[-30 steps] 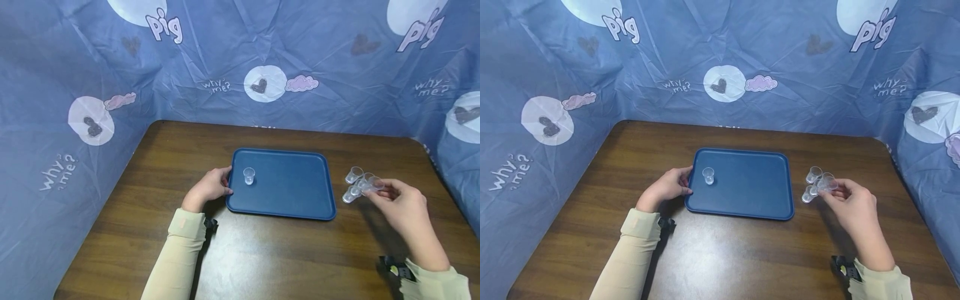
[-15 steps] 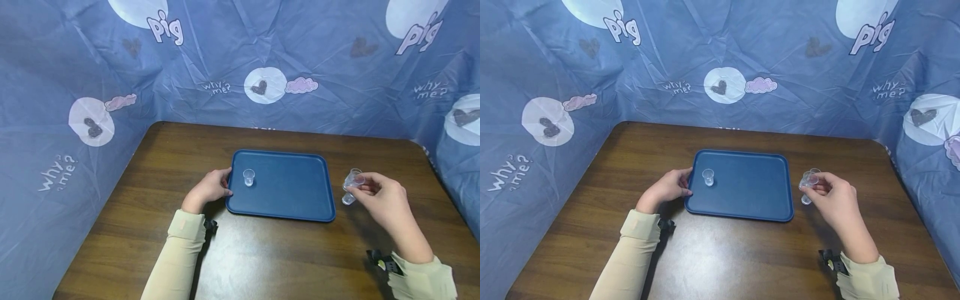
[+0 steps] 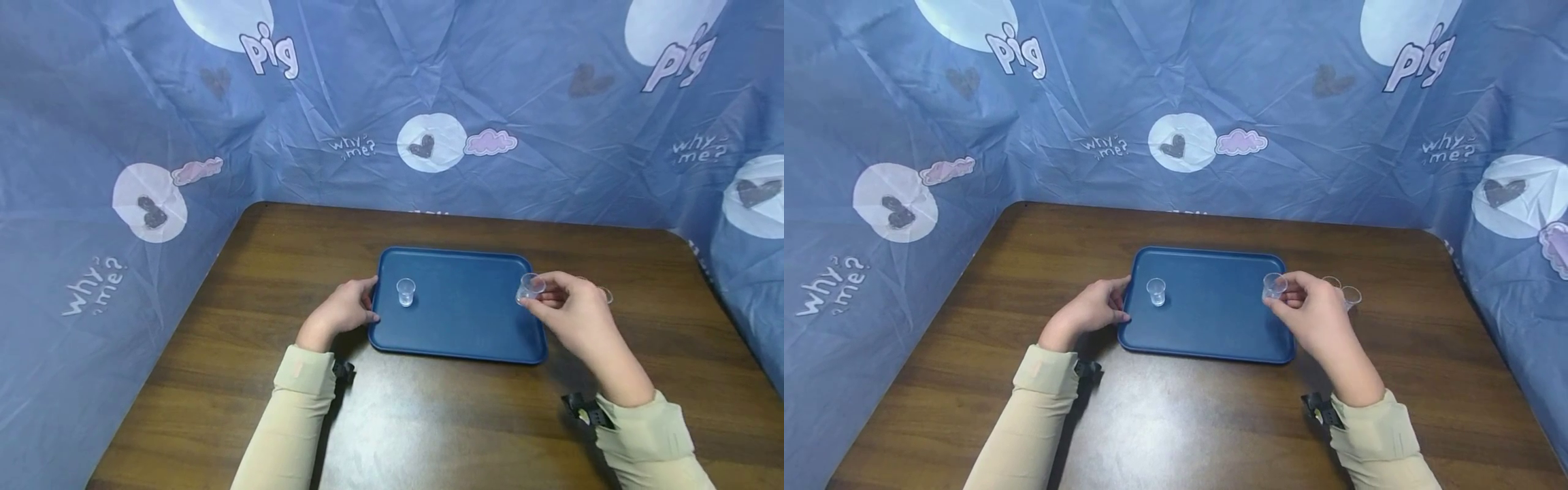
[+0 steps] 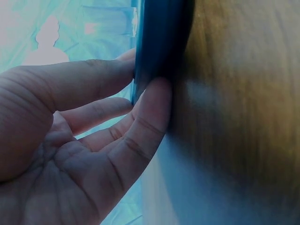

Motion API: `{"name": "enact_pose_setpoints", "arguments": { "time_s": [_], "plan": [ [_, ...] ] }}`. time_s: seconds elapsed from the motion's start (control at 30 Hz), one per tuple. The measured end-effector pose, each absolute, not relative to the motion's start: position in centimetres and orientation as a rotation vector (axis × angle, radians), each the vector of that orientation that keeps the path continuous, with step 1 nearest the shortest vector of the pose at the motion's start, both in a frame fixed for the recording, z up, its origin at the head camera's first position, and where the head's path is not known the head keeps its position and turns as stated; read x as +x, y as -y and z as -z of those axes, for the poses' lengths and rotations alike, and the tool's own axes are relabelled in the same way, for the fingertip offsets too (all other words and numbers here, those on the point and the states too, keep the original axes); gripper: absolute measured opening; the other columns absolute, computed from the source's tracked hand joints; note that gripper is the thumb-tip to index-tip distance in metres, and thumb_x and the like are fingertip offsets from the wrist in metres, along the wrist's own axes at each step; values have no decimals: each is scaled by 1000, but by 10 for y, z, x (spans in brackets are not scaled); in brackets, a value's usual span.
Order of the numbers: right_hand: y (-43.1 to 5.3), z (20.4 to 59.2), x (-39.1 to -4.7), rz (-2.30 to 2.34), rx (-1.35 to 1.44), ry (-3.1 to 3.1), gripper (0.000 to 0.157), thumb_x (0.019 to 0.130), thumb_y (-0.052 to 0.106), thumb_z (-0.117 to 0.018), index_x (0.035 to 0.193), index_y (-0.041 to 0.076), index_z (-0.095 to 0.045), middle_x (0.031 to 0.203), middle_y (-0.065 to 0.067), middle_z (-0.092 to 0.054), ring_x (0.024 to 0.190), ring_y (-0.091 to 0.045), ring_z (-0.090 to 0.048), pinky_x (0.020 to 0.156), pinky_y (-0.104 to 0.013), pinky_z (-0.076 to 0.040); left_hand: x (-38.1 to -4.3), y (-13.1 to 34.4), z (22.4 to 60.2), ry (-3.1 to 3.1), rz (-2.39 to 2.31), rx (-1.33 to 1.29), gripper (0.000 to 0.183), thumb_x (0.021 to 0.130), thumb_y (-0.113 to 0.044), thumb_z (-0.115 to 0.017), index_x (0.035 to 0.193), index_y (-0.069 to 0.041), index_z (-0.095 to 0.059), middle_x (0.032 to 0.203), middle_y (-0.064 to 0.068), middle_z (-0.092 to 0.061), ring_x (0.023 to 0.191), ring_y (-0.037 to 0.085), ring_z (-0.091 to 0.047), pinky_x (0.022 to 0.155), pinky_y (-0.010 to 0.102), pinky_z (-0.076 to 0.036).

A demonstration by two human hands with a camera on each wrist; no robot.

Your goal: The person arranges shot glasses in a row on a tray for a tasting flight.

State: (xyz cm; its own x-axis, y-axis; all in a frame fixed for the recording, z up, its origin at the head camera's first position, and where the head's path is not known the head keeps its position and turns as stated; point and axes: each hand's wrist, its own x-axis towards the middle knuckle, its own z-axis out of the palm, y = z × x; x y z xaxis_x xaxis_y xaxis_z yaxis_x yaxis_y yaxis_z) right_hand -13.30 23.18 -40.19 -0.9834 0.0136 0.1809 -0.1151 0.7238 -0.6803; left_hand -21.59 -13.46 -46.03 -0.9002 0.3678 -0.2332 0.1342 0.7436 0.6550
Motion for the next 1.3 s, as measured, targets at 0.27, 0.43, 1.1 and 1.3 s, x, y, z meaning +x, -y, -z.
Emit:
{"name": "enact_pose_setpoints", "arguments": {
  "time_s": [0.27, 0.43, 1.1, 1.3],
  "plan": [
    [-204, 411, -149, -1145, 176, 2801, 26, 88, 13, -82, 109, 2, -72, 94, -11, -73, 84, -24, -70, 73, -44, -57, -214, 137, 461, -2604, -938, 396, 80, 85, 0, -81, 152, 7, -39, 84, 6, -63, 78, 20, -61, 81, 37, -50],
    [-184, 420, -159, -1192, 218, 2829, 26, 87, 14, -83, 108, 2, -72, 93, -8, -73, 84, -22, -70, 74, -42, -57, -214, 136, 461, -2612, -935, 406, 80, 84, 0, -82, 152, 7, -40, 83, 6, -63, 78, 20, -61, 82, 37, -50],
    [-123, 448, -191, -1327, 237, 2924, 24, 86, 13, -84, 103, 3, -71, 89, -4, -71, 83, -18, -67, 72, -37, -55, -216, 136, 461, -2598, -945, 398, 79, 85, -1, -81, 152, 6, -40, 85, 6, -63, 79, 20, -60, 81, 36, -49],
    [-115, 454, -195, -1340, 236, 2940, 24, 85, 12, -84, 103, 3, -72, 90, -4, -71, 85, -18, -68, 75, -37, -55, -216, 135, 460, -2597, -940, 395, 79, 85, 0, -81, 152, 6, -39, 84, 6, -63, 79, 20, -60, 81, 36, -50]
  ]
}}
